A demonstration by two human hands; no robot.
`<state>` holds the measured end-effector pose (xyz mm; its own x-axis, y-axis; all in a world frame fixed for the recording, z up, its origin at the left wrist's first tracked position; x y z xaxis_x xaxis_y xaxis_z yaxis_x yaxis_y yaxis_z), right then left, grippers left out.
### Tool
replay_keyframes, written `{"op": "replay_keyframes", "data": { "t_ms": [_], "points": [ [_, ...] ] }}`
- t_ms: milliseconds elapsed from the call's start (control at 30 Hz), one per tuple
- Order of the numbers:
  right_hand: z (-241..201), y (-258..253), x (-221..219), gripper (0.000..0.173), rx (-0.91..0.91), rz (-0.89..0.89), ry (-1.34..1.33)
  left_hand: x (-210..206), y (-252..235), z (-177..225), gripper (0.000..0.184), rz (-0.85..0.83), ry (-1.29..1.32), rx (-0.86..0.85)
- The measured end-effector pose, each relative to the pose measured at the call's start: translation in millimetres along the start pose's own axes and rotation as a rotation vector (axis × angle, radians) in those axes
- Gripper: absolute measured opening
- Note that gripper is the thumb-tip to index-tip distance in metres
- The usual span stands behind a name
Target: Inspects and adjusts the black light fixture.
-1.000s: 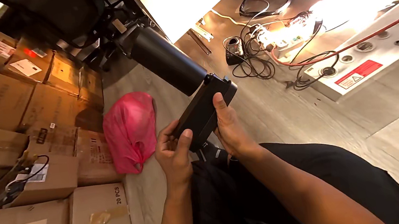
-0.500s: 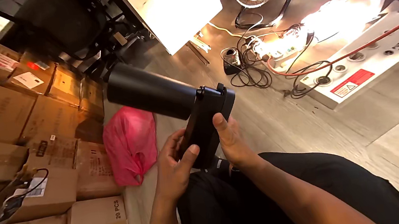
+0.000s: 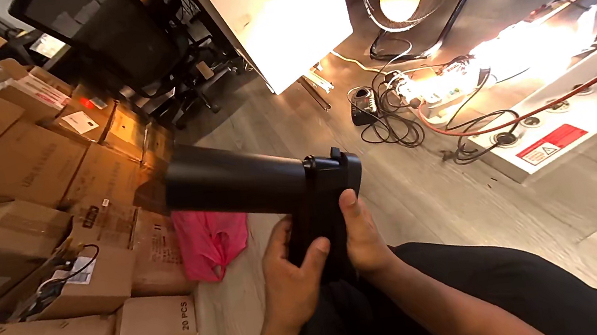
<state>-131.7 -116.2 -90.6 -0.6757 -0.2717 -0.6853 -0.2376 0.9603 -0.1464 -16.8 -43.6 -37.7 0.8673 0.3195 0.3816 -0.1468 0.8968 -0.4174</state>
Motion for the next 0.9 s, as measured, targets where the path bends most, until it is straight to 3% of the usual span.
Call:
{"op": "replay_keyframes", "data": {
  "t_ms": [300,533,800,900],
  "points": [
    [-23,3,5,0.084,0.059,0.019,0.053,-10,9,-1,0.072,0.007,0.061,-0.009],
    [-13,2,-10,0.078,-0.043,-0.127,0.091,-4,19,-4,0.064,0.202,0.072,-0.021],
    [-30,2,-2,0.080,0.004,-0.029,0.064,-14,18,-1,0.067,0.102,0.080,-0.043],
    [-29,4,-3,0.080,-0.002,-0.047,0.052,-12,19,1,0.064,0.152,0.072,-0.060]
  ]
}}
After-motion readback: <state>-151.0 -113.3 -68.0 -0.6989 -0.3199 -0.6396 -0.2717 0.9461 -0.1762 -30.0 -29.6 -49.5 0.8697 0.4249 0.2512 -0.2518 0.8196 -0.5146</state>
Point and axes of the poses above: each hand's wrist, its own y-axis away from the middle knuckle, its own x-axis out of the back of the hand, z = x × y, the point moved 9 cm from there along -y, towards the middle knuckle, and after that the axes turned 5 degrees about -x, right-handed, at the moved point
